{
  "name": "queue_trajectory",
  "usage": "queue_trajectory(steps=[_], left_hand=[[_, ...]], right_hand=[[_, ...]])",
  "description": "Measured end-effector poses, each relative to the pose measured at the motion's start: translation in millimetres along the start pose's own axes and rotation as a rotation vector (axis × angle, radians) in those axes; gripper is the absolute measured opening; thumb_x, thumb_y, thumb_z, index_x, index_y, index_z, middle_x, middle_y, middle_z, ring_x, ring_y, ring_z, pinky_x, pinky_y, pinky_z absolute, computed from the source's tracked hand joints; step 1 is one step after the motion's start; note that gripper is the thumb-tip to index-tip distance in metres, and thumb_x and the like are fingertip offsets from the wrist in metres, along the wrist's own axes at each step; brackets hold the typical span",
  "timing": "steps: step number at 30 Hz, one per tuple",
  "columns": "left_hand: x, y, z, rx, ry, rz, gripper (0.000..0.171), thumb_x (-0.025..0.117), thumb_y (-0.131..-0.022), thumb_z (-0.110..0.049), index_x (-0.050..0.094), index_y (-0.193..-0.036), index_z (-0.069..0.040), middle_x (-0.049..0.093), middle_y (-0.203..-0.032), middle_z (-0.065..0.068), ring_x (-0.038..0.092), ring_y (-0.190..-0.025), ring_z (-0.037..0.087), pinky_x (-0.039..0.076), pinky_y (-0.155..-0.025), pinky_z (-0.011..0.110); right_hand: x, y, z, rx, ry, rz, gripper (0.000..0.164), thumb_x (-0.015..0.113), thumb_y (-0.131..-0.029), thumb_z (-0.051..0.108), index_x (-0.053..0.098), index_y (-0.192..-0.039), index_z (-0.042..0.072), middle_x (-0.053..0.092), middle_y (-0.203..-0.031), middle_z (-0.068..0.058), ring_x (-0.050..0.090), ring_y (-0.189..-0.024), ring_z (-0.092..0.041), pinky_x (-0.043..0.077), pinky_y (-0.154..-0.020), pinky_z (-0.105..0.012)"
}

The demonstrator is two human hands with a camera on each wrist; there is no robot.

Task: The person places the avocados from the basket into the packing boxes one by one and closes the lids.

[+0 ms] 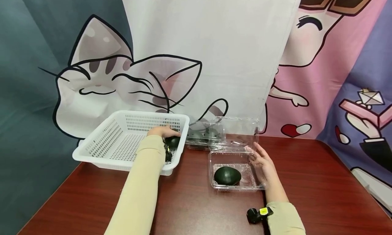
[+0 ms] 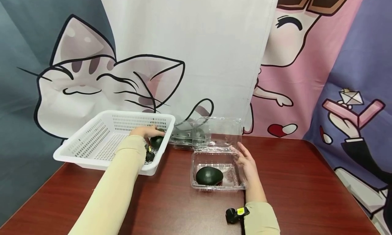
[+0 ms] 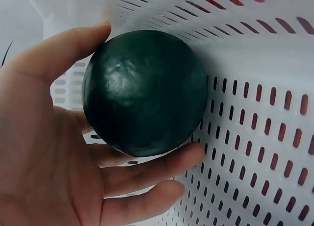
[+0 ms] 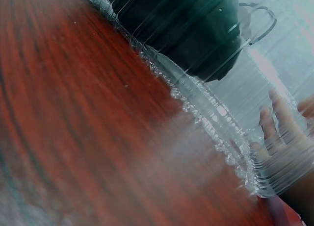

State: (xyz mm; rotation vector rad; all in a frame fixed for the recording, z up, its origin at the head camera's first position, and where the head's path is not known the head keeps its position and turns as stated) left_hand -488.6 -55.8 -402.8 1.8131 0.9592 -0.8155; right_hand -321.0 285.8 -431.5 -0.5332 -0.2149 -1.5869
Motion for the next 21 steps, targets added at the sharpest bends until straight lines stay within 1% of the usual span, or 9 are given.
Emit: queue_trajectory(steps=[3, 7, 10, 14, 18, 21], left_hand=[[2.1, -1.9, -1.5, 0.028, -0.002, 0.015, 0.091, 0.049, -0.082, -0.059, 0.018, -0.147, -0.004, 0.021, -0.150, 0.017, 0.021, -0.135, 0.034, 0.020, -0.106, 0.048], [2.3, -2.7, -6.3, 0.070, -0.019, 0.017, 0.081, 0.050, -0.083, -0.056, 0.034, -0.141, -0.002, 0.033, -0.144, 0.017, 0.031, -0.130, 0.032, 0.024, -0.105, 0.045], [1.9, -2.2, -8.8, 0.089, -0.030, 0.015, 0.078, 0.049, -0.083, -0.054, 0.038, -0.139, -0.001, 0.037, -0.141, 0.017, 0.035, -0.127, 0.031, 0.026, -0.104, 0.043], [2.1, -0.9, -8.6, 0.083, -0.014, 0.009, 0.077, 0.051, -0.083, -0.053, 0.038, -0.138, 0.000, 0.039, -0.139, 0.018, 0.037, -0.125, 0.031, 0.028, -0.104, 0.043], [-1.0, -0.4, -10.5, 0.080, -0.010, -0.015, 0.071, 0.057, -0.081, -0.048, 0.043, -0.132, -0.001, 0.048, -0.126, 0.017, 0.046, -0.113, 0.029, 0.035, -0.097, 0.042], [-5.5, -0.8, -14.7, 0.094, -0.049, -0.038, 0.067, 0.061, -0.078, -0.046, 0.048, -0.126, 0.000, 0.054, -0.112, 0.015, 0.051, -0.099, 0.027, 0.040, -0.090, 0.040]], right_hand=[[0.5, 0.0, 0.0, 0.002, -0.010, -0.004, 0.068, 0.021, -0.079, -0.021, 0.019, -0.144, 0.000, 0.062, -0.111, 0.003, 0.054, -0.101, -0.013, 0.022, -0.097, -0.037], [-0.7, 0.1, -0.1, 0.004, -0.007, -0.017, 0.069, 0.022, -0.079, -0.021, 0.021, -0.144, 0.001, 0.062, -0.111, 0.003, 0.054, -0.102, -0.013, 0.024, -0.097, -0.036], [-1.3, 0.0, -0.4, 0.007, 0.001, -0.024, 0.069, 0.022, -0.079, -0.021, 0.021, -0.144, 0.001, 0.061, -0.110, 0.003, 0.054, -0.102, -0.014, 0.024, -0.097, -0.035], [-0.2, -0.1, -1.4, 0.013, 0.000, -0.017, 0.069, 0.021, -0.079, -0.020, 0.018, -0.145, 0.000, 0.063, -0.110, 0.004, 0.053, -0.102, -0.013, 0.021, -0.098, -0.038], [-0.1, -0.6, -1.7, 0.014, 0.002, -0.012, 0.069, 0.021, -0.079, -0.020, 0.018, -0.145, 0.000, 0.062, -0.110, 0.005, 0.053, -0.103, -0.013, 0.016, -0.101, -0.041], [-1.7, -0.6, -1.6, 0.014, 0.006, -0.018, 0.069, 0.021, -0.079, -0.020, 0.018, -0.145, 0.000, 0.062, -0.110, 0.004, 0.053, -0.105, -0.014, 0.014, -0.103, -0.044]])
Point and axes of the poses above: each hand's wrist, its own y-axis away from the middle knuckle, its own x-axis out of the palm, z = x × y, the point moved 10 cm from there along -y, towards the middle knuckle
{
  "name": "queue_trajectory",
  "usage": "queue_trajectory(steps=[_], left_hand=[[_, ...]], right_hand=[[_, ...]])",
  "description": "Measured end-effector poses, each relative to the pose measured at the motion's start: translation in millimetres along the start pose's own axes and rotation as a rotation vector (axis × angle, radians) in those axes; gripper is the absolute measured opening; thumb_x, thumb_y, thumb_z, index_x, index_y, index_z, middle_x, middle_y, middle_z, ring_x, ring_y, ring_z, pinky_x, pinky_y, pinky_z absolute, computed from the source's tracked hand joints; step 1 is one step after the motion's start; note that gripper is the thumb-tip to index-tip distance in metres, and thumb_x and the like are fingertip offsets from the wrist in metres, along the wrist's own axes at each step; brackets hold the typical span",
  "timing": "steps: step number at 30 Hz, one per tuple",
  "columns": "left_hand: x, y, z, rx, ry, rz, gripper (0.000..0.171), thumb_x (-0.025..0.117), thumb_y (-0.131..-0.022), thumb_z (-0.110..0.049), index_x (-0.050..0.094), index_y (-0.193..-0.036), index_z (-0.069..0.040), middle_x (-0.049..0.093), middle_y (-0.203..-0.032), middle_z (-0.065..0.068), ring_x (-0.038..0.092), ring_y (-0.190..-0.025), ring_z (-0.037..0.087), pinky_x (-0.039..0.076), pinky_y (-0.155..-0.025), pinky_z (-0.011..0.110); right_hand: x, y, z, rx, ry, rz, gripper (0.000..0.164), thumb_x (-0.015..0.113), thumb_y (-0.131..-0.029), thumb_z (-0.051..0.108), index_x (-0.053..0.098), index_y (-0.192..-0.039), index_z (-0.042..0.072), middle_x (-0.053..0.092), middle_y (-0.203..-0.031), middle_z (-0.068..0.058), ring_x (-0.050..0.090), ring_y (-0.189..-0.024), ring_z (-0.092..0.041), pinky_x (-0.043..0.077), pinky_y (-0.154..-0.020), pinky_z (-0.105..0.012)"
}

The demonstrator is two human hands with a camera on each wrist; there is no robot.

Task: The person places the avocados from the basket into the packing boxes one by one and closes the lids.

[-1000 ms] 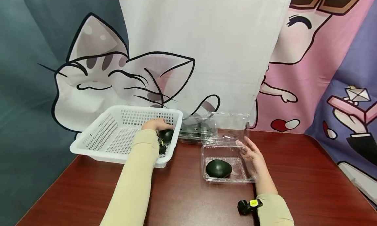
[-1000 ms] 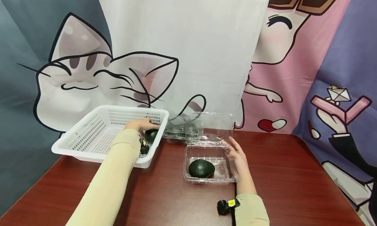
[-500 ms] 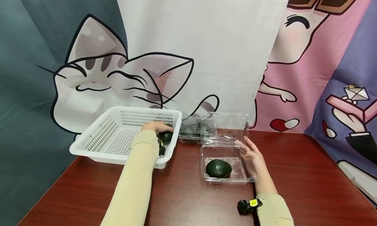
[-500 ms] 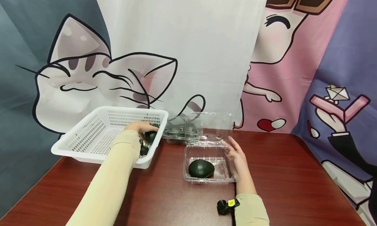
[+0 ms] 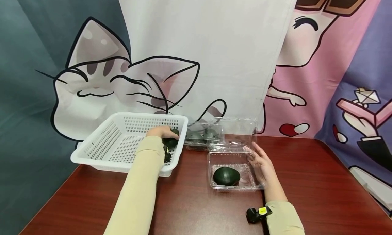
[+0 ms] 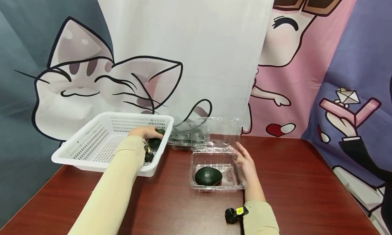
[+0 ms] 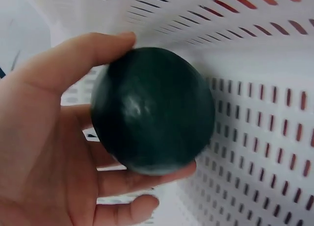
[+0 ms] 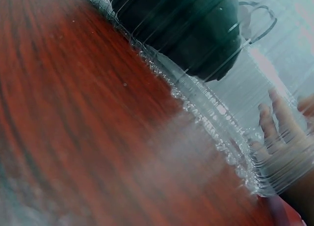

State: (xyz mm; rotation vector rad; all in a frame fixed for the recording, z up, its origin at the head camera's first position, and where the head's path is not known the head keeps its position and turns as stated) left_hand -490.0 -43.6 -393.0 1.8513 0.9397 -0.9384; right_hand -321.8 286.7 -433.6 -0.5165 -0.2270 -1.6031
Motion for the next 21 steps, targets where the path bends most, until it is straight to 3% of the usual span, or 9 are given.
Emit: queue_trajectory(steps=[6, 10, 16, 21], left_hand=[[-16.4, 5.6, -5.1, 0.007, -0.012, -0.046, 0.056, 0.065, -0.077, -0.043, 0.055, -0.113, -0.002, 0.058, -0.100, 0.012, 0.054, -0.089, 0.024, 0.044, -0.081, 0.037], [-32.7, 13.5, -14.1, 0.018, -0.016, -0.104, 0.053, 0.066, -0.078, -0.042, 0.053, -0.109, -0.001, 0.057, -0.100, 0.012, 0.054, -0.088, 0.024, 0.044, -0.077, 0.036], [-57.2, 26.7, -32.1, 0.038, -0.007, -0.188, 0.066, 0.066, -0.079, -0.040, 0.041, -0.124, 0.001, 0.054, -0.112, 0.019, 0.055, -0.097, 0.030, 0.044, -0.083, 0.041], [-74.5, 39.1, -45.7, 0.060, -0.032, -0.253, 0.067, 0.066, -0.079, -0.043, 0.040, -0.126, -0.004, 0.054, -0.114, 0.017, 0.053, -0.099, 0.030, 0.042, -0.085, 0.044]], right_hand=[[-0.7, -0.8, -1.1, 0.014, 0.012, -0.004, 0.069, 0.022, -0.080, -0.019, 0.015, -0.146, -0.001, 0.063, -0.110, 0.006, 0.054, -0.106, -0.012, 0.014, -0.105, -0.045], [-0.7, -0.4, 0.1, 0.003, 0.014, 0.002, 0.068, 0.022, -0.080, -0.019, 0.017, -0.145, -0.001, 0.062, -0.111, 0.004, 0.055, -0.105, -0.012, 0.021, -0.102, -0.039], [-0.1, -0.5, 2.9, -0.024, 0.005, 0.017, 0.069, 0.022, -0.078, -0.021, 0.011, -0.145, -0.006, 0.063, -0.111, 0.002, 0.056, -0.106, -0.012, 0.029, -0.097, -0.032], [-1.0, -0.1, 1.1, -0.004, 0.030, 0.005, 0.070, 0.024, -0.078, -0.020, 0.013, -0.145, -0.004, 0.062, -0.110, 0.006, 0.055, -0.105, -0.012, 0.025, -0.099, -0.035]])
Point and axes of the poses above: each hand's wrist, its own y-axis away from the middle knuckle, its own x-axis out of the palm, z = x × y, the point moved 10 cm from there along -y, towards the middle knuckle
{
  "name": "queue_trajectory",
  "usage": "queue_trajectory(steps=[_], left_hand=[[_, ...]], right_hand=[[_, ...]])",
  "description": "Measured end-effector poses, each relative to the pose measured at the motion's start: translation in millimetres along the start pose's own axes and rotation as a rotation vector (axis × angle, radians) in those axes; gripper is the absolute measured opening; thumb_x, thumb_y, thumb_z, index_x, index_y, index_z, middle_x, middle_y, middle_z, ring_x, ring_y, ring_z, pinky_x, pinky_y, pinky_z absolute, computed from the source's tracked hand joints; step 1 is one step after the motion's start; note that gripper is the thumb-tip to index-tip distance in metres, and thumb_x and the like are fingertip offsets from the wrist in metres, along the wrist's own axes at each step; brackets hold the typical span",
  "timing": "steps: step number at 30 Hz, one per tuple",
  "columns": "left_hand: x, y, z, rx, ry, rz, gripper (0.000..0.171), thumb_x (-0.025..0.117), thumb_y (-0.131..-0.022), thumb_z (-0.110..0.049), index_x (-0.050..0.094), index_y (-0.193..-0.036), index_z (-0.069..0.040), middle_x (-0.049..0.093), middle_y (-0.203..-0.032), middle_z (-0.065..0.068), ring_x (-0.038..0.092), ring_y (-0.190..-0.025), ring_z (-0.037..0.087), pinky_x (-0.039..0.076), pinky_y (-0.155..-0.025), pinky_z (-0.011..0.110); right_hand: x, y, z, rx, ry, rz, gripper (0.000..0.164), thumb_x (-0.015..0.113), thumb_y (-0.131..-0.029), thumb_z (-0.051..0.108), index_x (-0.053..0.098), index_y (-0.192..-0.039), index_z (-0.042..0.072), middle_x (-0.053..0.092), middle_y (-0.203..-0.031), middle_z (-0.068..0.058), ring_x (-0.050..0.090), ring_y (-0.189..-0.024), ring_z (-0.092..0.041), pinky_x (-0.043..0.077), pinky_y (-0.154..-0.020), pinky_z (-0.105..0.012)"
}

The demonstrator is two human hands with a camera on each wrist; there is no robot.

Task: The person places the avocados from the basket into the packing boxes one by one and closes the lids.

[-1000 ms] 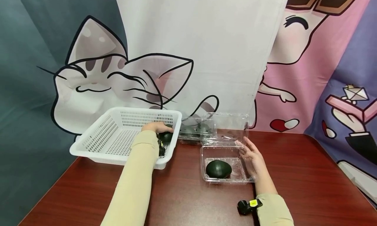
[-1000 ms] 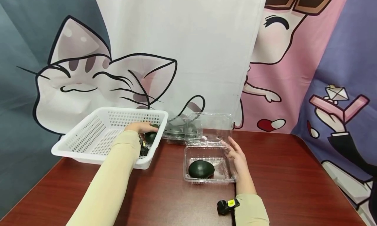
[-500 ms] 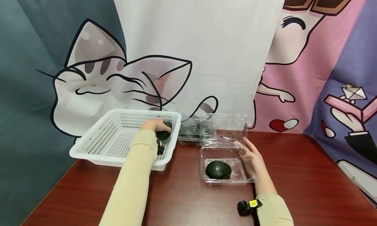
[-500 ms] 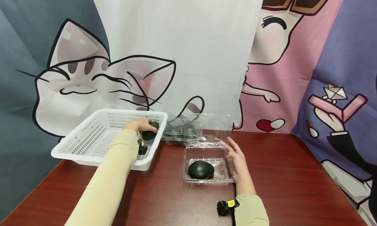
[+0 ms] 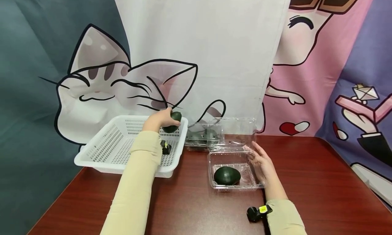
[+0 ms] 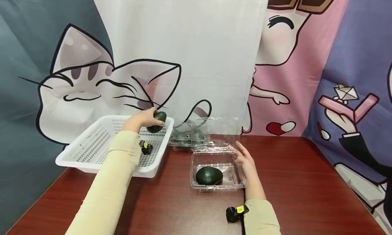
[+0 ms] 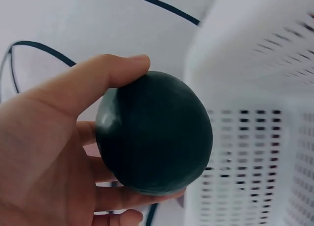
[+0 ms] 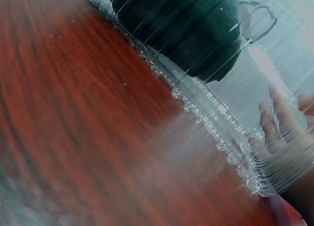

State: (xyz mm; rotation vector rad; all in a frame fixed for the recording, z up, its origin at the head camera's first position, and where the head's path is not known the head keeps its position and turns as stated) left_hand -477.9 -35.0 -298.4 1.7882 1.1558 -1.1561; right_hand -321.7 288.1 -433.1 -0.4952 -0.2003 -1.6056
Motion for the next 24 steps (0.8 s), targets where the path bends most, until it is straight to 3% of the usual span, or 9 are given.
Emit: queue_trajectory(steps=[7, 14, 20, 24], left_hand=[[-19.5, 16.3, -19.6, 0.023, -0.028, -0.054, 0.064, 0.066, -0.076, -0.047, 0.044, -0.124, -0.011, 0.057, -0.109, 0.013, 0.055, -0.093, 0.028, 0.042, -0.081, 0.044], [-28.4, 28.9, -39.2, 0.056, -0.059, -0.093, 0.063, 0.065, -0.075, -0.050, 0.045, -0.124, -0.016, 0.058, -0.105, 0.009, 0.055, -0.089, 0.026, 0.043, -0.077, 0.042], [-30.9, 36.7, -55.9, 0.091, -0.068, -0.105, 0.066, 0.065, -0.075, -0.050, 0.044, -0.130, -0.021, 0.059, -0.108, 0.008, 0.056, -0.090, 0.024, 0.043, -0.076, 0.042], [-32.0, 41.8, -68.2, 0.123, -0.077, -0.122, 0.066, 0.066, -0.075, -0.050, 0.044, -0.131, -0.023, 0.059, -0.108, 0.006, 0.056, -0.090, 0.023, 0.043, -0.076, 0.041]], right_hand=[[1.5, 0.4, 0.0, -0.005, -0.043, 0.022, 0.069, 0.021, -0.078, -0.020, 0.020, -0.144, 0.001, 0.063, -0.110, 0.004, 0.055, -0.107, -0.012, 0.004, -0.108, -0.051], [0.0, 1.5, -1.1, 0.010, 0.003, 0.016, 0.070, 0.023, -0.079, -0.019, 0.015, -0.146, 0.000, 0.063, -0.111, 0.007, 0.055, -0.106, -0.010, 0.017, -0.104, -0.041], [0.8, 0.9, -0.8, 0.011, 0.010, 0.012, 0.070, 0.023, -0.078, -0.019, 0.016, -0.145, 0.000, 0.062, -0.110, 0.008, 0.054, -0.107, -0.009, 0.011, -0.107, -0.046], [1.6, 0.9, 0.0, 0.002, -0.009, 0.013, 0.069, 0.023, -0.078, -0.020, 0.019, -0.144, 0.001, 0.062, -0.110, 0.007, 0.054, -0.106, -0.010, 0.017, -0.104, -0.041]])
Point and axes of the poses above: each hand's wrist, its own y-axis away from the middle knuckle, its own x-axis out of the palm, z = x × y, the point moved 10 cm from there along -y, towards the middle knuckle
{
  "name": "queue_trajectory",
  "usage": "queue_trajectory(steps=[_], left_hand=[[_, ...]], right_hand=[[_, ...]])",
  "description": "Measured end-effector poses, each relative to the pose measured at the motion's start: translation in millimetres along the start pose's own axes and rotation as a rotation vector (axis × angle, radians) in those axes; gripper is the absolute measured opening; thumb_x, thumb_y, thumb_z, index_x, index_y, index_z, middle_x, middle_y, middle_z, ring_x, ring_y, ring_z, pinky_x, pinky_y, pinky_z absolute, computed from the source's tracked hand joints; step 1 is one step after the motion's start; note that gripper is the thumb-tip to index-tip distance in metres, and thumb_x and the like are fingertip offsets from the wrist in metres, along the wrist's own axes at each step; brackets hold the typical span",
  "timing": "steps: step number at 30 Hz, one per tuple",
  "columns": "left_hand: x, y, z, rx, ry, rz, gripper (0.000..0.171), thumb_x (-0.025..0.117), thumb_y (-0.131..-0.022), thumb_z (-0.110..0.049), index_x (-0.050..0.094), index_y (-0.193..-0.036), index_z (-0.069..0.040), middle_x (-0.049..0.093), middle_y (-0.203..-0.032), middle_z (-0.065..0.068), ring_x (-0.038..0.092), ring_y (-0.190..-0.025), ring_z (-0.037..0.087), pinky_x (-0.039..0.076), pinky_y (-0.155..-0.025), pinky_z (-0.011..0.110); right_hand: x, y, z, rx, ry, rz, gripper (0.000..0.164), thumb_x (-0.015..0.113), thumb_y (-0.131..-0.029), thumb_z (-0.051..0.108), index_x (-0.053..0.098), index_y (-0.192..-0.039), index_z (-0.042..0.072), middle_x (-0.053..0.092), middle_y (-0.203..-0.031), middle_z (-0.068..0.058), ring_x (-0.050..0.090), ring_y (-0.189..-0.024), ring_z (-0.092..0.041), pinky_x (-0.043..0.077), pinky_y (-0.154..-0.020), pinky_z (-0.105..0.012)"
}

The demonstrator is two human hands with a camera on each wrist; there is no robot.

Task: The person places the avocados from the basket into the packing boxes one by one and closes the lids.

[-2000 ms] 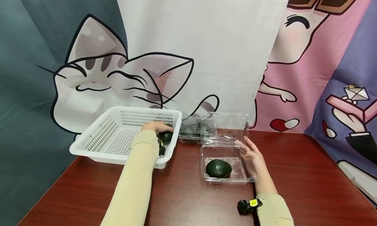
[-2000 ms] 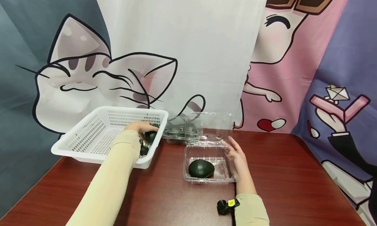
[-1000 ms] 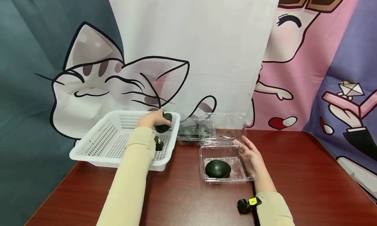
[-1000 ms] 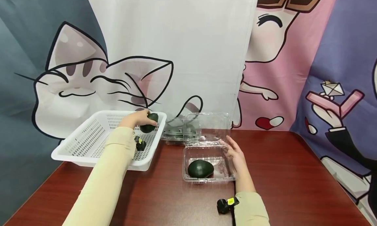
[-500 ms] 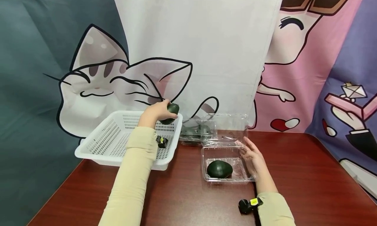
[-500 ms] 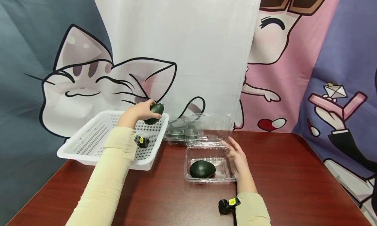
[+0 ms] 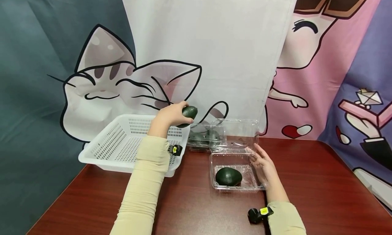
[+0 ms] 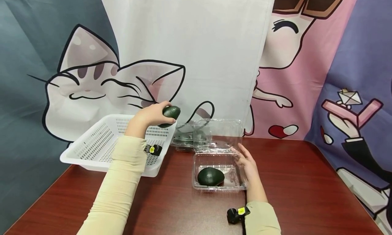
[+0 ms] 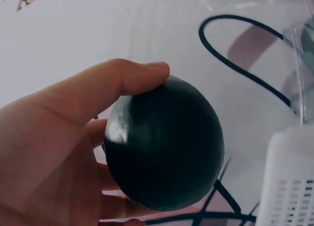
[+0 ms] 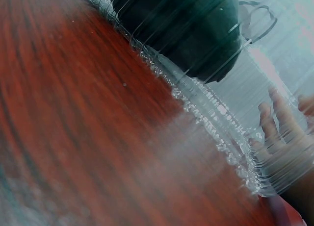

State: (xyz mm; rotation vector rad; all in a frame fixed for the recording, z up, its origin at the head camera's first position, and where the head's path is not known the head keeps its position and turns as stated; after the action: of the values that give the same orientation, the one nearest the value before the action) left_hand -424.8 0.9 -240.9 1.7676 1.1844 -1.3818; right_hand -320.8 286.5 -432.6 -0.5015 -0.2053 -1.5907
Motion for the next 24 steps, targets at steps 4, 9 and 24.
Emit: queue_trajectory(steps=[4, 9, 24], left_hand=[[-0.9, 3.0, -13.7, 0.036, 0.001, -0.009, 0.064, 0.067, -0.074, -0.048, 0.046, -0.129, -0.024, 0.060, -0.105, 0.005, 0.056, -0.088, 0.022, 0.044, -0.075, 0.041], [-2.0, 5.9, -28.6, 0.075, 0.002, -0.034, 0.060, 0.069, -0.074, -0.046, 0.049, -0.126, -0.025, 0.060, -0.104, 0.001, 0.056, -0.087, 0.020, 0.044, -0.073, 0.039], [6.1, 6.9, -64.1, 0.161, -0.024, -0.056, 0.061, 0.068, -0.074, -0.049, 0.049, -0.128, -0.029, 0.059, -0.108, -0.001, 0.054, -0.088, 0.017, 0.044, -0.072, 0.037]], right_hand=[[-0.3, 0.5, -0.2, -0.009, -0.012, -0.001, 0.069, 0.022, -0.078, -0.020, 0.020, -0.144, 0.001, 0.063, -0.110, 0.006, 0.054, -0.105, -0.010, 0.020, -0.100, -0.037], [-0.7, 0.5, -0.5, -0.009, -0.008, -0.001, 0.069, 0.023, -0.078, -0.019, 0.022, -0.144, 0.001, 0.063, -0.109, 0.006, 0.055, -0.103, -0.011, 0.020, -0.099, -0.038], [-2.3, -0.4, -2.0, 0.012, -0.006, -0.021, 0.069, 0.023, -0.080, -0.019, 0.022, -0.145, 0.003, 0.061, -0.109, 0.007, 0.055, -0.105, -0.011, 0.017, -0.103, -0.042]])
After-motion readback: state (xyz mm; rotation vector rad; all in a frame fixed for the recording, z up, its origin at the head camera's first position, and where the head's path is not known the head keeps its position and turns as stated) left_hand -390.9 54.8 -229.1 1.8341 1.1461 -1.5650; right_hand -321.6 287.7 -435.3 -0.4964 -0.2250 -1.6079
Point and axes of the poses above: each hand's wrist, its own y-axis away from the middle knuckle, its own x-axis out of the palm, z = x × y, the point moved 10 cm from there along -y, towards the middle knuckle
